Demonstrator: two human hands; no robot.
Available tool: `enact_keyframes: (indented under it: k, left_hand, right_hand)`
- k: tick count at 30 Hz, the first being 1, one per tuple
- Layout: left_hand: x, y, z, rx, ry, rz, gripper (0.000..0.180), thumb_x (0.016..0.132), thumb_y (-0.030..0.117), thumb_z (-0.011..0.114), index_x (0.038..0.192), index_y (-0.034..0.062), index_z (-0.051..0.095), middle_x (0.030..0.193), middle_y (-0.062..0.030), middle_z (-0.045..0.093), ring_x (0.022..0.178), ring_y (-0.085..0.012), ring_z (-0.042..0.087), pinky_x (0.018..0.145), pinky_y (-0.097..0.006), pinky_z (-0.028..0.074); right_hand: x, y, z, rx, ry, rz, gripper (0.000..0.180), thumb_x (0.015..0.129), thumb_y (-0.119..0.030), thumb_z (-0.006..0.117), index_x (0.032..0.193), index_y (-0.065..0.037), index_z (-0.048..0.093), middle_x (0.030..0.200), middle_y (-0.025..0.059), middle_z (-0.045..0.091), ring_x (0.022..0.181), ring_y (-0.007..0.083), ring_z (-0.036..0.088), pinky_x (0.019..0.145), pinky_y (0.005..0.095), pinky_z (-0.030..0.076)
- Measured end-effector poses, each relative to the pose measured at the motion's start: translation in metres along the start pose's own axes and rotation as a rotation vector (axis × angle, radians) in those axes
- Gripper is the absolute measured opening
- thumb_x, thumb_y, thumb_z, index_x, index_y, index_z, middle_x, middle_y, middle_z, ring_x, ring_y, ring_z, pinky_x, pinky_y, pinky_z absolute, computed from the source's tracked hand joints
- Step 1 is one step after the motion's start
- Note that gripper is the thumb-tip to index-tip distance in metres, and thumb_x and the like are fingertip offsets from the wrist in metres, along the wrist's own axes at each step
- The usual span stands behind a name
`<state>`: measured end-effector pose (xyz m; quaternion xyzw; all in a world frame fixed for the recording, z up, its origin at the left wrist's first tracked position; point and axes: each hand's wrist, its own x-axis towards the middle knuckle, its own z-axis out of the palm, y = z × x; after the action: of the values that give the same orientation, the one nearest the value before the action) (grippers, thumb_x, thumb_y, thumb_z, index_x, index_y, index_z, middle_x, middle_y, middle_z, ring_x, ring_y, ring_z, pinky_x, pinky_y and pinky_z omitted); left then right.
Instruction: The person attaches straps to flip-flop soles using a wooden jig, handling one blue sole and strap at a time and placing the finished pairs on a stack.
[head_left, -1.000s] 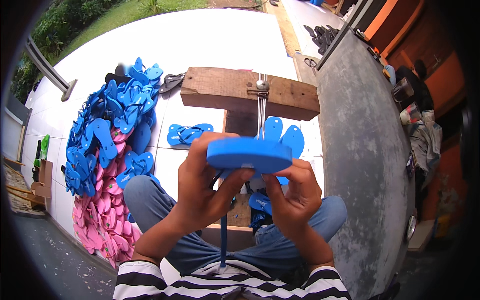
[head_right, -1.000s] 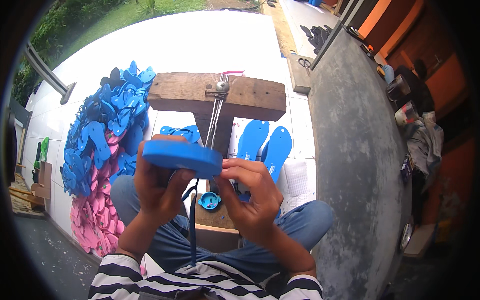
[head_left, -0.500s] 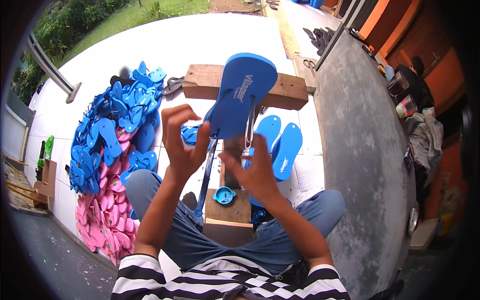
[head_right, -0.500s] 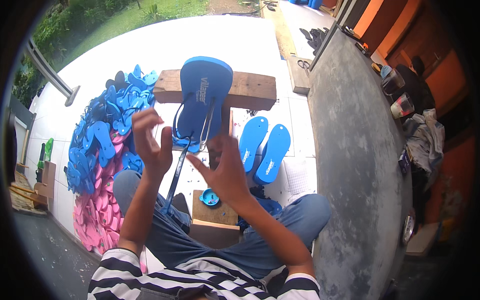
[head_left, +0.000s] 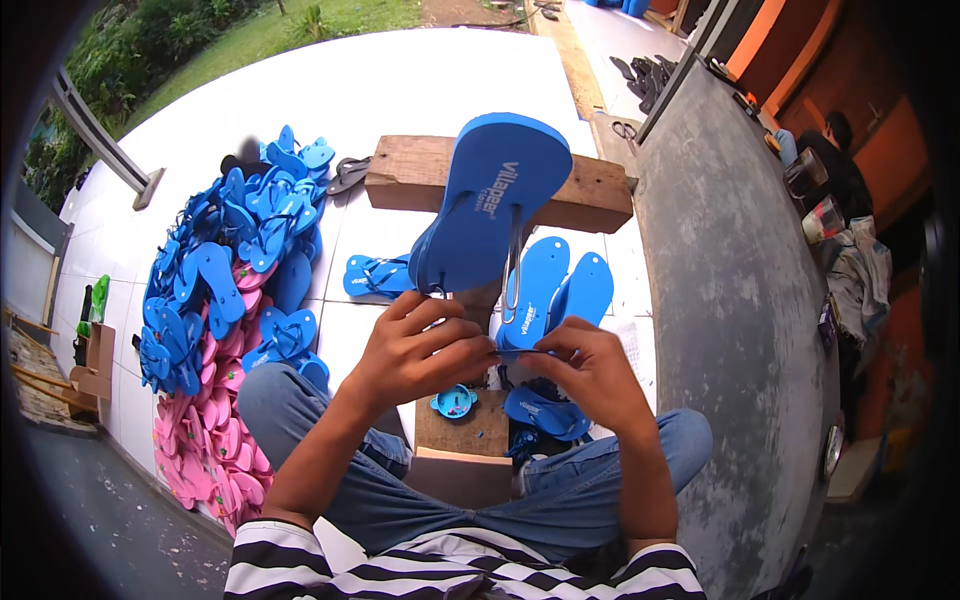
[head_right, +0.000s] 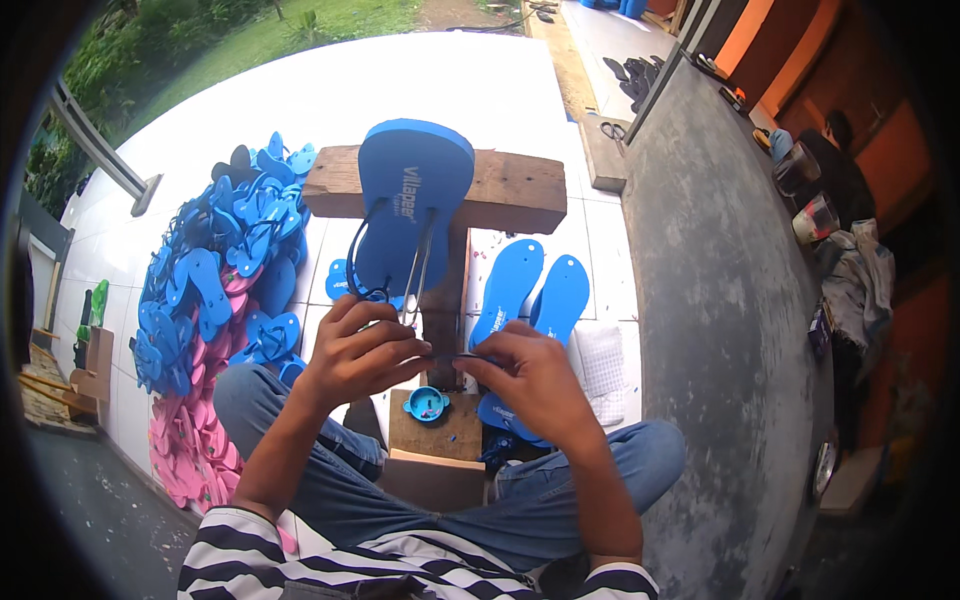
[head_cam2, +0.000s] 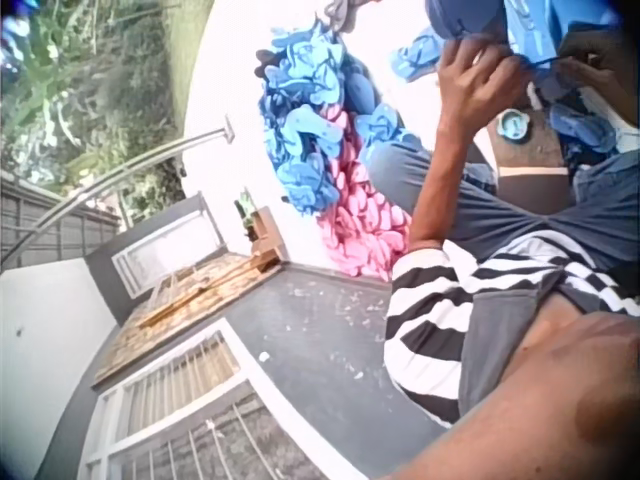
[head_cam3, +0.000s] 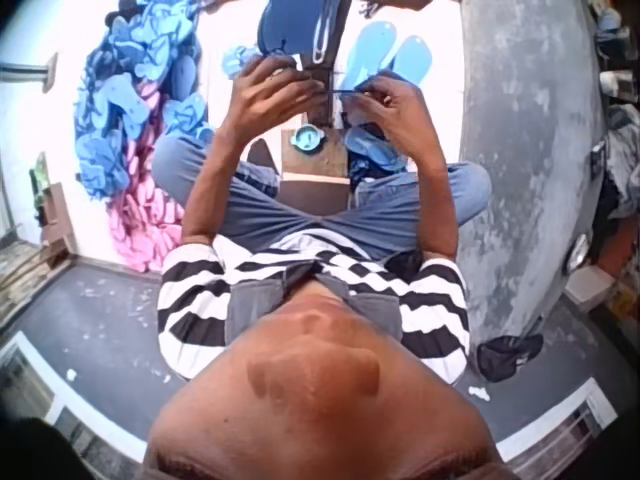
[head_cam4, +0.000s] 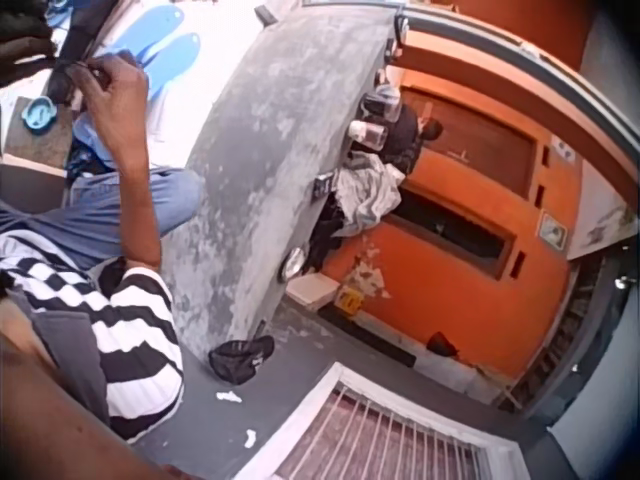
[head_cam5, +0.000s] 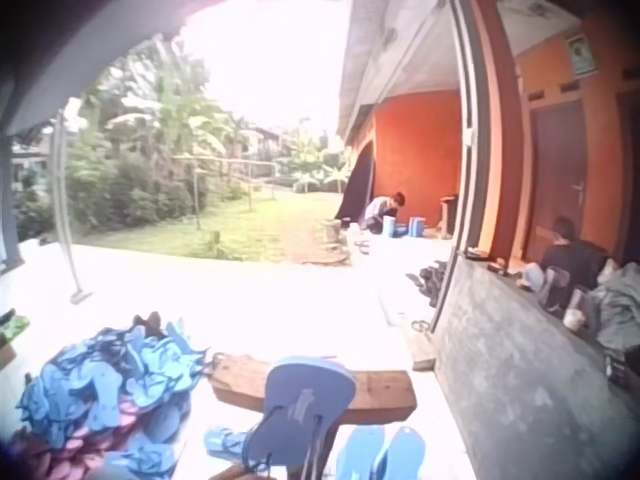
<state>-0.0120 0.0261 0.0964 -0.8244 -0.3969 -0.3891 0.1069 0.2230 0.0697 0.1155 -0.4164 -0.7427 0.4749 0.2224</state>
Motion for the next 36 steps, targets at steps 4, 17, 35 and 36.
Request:
enact_keyframes:
  k: [4, 17, 35, 36]
  left_hand:
    - [0.013, 0.014, 0.017, 0.009, 0.19, -0.166, 0.021, 0.067, 0.011, 0.087, 0.081, 0.0103, 0.072, 0.075, 0.0016, 0.067, 0.064, -0.0161, 0.056, 0.054, -0.03, 0.04]
    - [0.034, 0.03, 0.016, -0.026, 0.247, -0.069, 0.013, 0.075, 0.014, 0.078, 0.08, 0.0094, 0.068, 0.079, -0.0011, 0.066, 0.073, -0.0191, 0.061, 0.058, -0.03, 0.049]
    - [0.111, -0.027, -0.035, -0.434, 0.189, -0.501, 0.028, 0.094, 0.024, 0.067, 0.103, -0.0019, 0.064, 0.088, -0.0145, 0.07, 0.079, -0.0175, 0.068, 0.07, -0.03, 0.051]
    - [0.109, -0.027, -0.03, -0.425, 0.216, -0.502, 0.026, 0.094, 0.023, 0.068, 0.102, -0.0017, 0.064, 0.088, -0.0134, 0.07, 0.08, -0.0166, 0.068, 0.071, -0.03, 0.051]
  right_hand:
    - [0.009, -0.004, 0.004, 0.555, 0.245, 0.123, 0.029, 0.092, -0.026, 0.073, 0.103, 0.001, 0.069, 0.1, 0.0084, 0.069, 0.088, 0.0139, 0.066, 0.069, 0.0288, 0.056]
    - [0.021, -0.031, 0.024, 0.681, 0.345, -0.382, 0.037, 0.107, -0.033, 0.045, 0.094, -0.002, 0.06, 0.077, -0.0009, 0.05, 0.073, 0.0074, 0.044, 0.068, 0.0237, 0.038]
    - [0.064, 0.004, 0.03, 1.0, -0.277, -0.413, 0.036, 0.105, -0.034, 0.05, 0.08, -0.007, 0.049, 0.077, 0.0018, 0.049, 0.074, 0.0128, 0.044, 0.071, 0.0298, 0.037]
    - [0.065, 0.007, 0.03, 1.022, -0.301, -0.407, 0.036, 0.105, -0.034, 0.05, 0.081, -0.007, 0.05, 0.077, 0.0016, 0.049, 0.074, 0.0126, 0.044, 0.071, 0.03, 0.037]
